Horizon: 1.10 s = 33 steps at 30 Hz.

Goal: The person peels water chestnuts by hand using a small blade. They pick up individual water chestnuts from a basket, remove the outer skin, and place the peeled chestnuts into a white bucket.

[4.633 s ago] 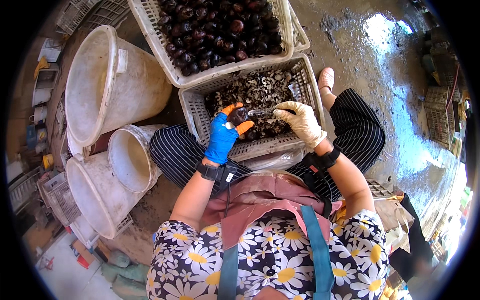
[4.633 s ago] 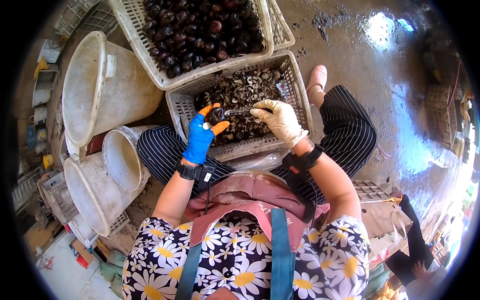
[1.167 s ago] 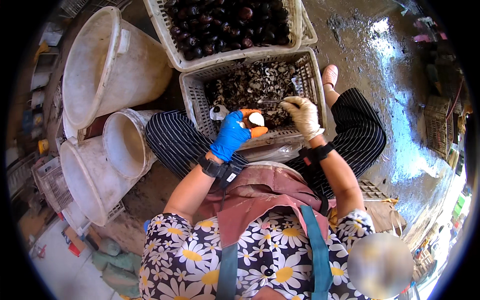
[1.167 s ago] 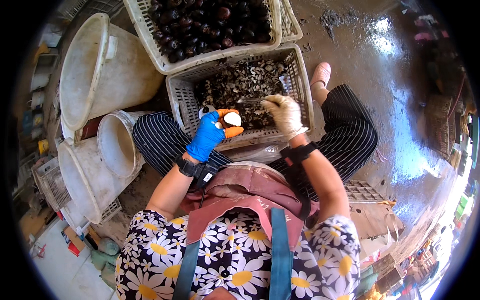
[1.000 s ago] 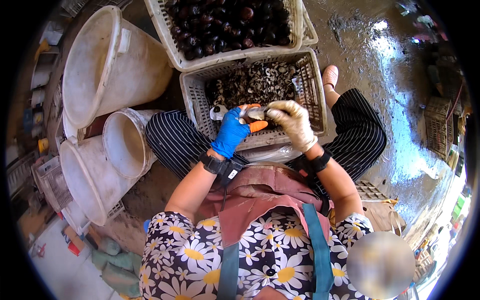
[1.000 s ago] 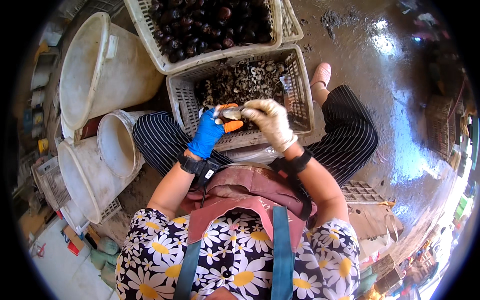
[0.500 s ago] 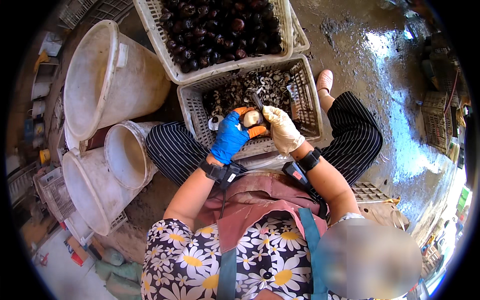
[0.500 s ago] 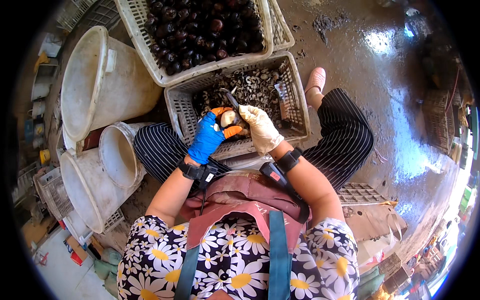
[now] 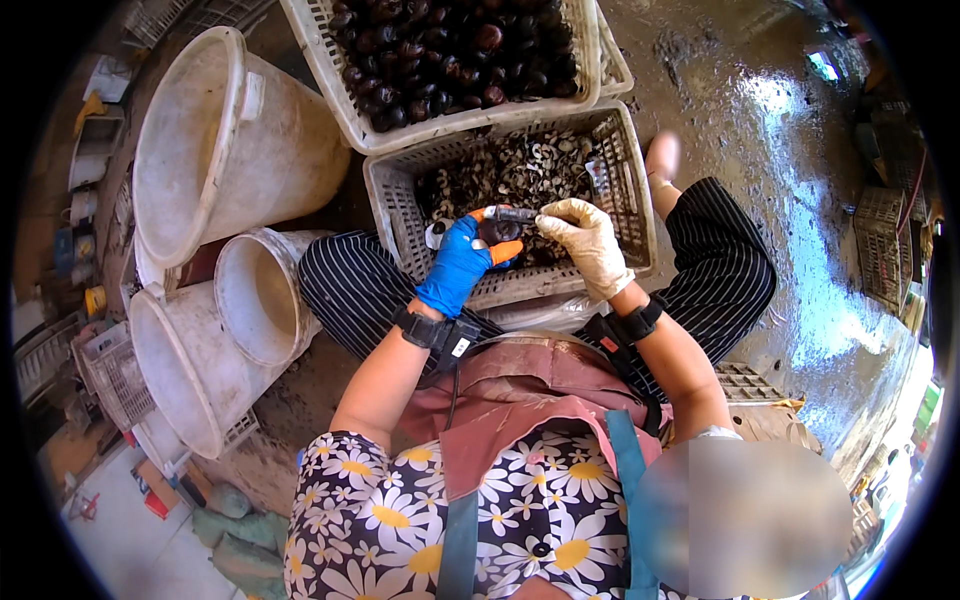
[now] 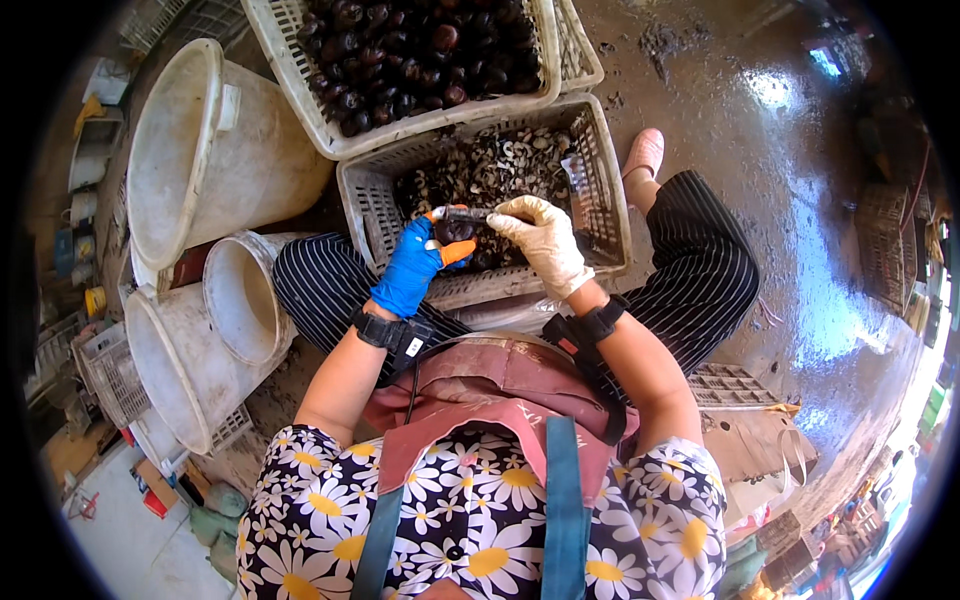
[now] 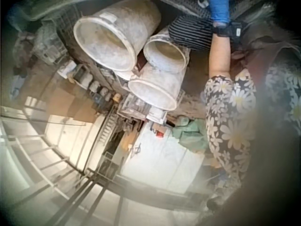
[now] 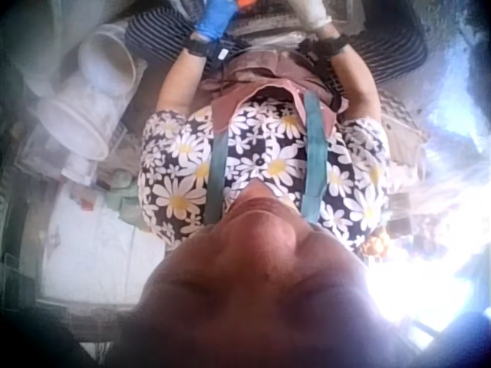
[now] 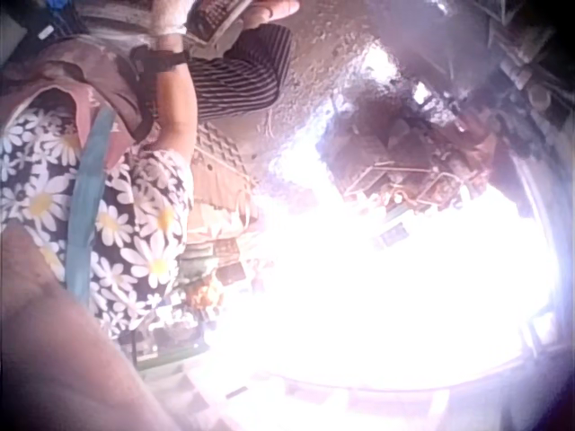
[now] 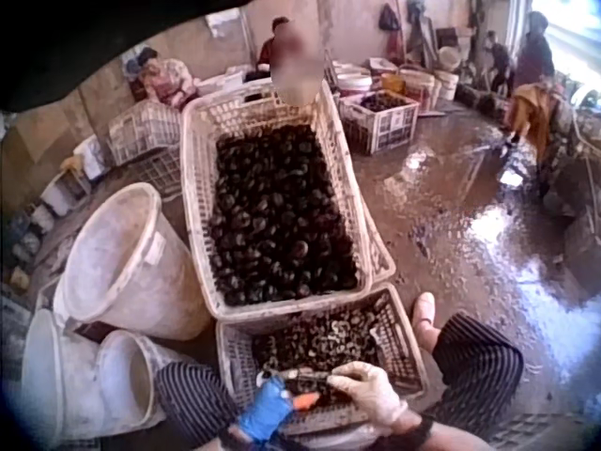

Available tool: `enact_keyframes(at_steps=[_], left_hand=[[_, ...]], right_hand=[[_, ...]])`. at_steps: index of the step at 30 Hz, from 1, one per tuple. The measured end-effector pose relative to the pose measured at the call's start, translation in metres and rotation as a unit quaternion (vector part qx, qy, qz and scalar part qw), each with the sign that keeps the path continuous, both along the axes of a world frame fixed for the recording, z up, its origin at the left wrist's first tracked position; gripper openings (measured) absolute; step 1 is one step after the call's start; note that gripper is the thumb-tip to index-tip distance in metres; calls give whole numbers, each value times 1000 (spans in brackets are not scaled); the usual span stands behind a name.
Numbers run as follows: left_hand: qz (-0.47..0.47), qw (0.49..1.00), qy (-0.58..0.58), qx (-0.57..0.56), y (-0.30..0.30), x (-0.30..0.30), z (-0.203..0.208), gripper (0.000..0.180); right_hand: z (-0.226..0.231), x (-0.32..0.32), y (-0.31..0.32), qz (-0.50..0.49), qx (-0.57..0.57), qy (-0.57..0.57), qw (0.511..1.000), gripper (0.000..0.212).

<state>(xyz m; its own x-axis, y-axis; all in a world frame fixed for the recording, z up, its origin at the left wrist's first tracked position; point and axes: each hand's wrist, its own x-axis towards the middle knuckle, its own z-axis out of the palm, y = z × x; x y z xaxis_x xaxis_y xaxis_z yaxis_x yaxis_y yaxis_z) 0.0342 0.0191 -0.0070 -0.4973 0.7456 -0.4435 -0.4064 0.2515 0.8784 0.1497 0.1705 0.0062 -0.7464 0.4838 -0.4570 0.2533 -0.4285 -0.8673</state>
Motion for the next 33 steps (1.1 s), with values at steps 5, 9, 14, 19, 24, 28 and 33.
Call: enact_keyframes(at_steps=[5, 9, 14, 19, 24, 28, 33], left_hand=[[15, 998, -7, 60, -15, -3, 3, 44], [-34, 999, 5, 31, 3, 7, -2, 38], [22, 998, -51, 12, -14, -1, 5, 41], [-37, 999, 21, 19, -6, -3, 11, 40], [-37, 998, 44, 38, -11, 9, 0, 39], [-1, 998, 65, 4, -6, 7, 13, 43], [-48, 978, 205, 11, -4, 3, 4, 42]], right_hand=[[-3, -2, -23, 99, 219, 11, 971, 16], [-31, 15, 4, -20, 167, -39, 985, 10], [-43, 9, 7, -55, 73, -9, 996, 6], [13, 5, -24, 30, 133, 25, 990, 10], [-68, 21, 20, 24, 226, -122, 966, 14], [-45, 18, 19, -24, 144, -29, 989, 12], [-9, 11, -18, 51, 176, 66, 981, 14]])
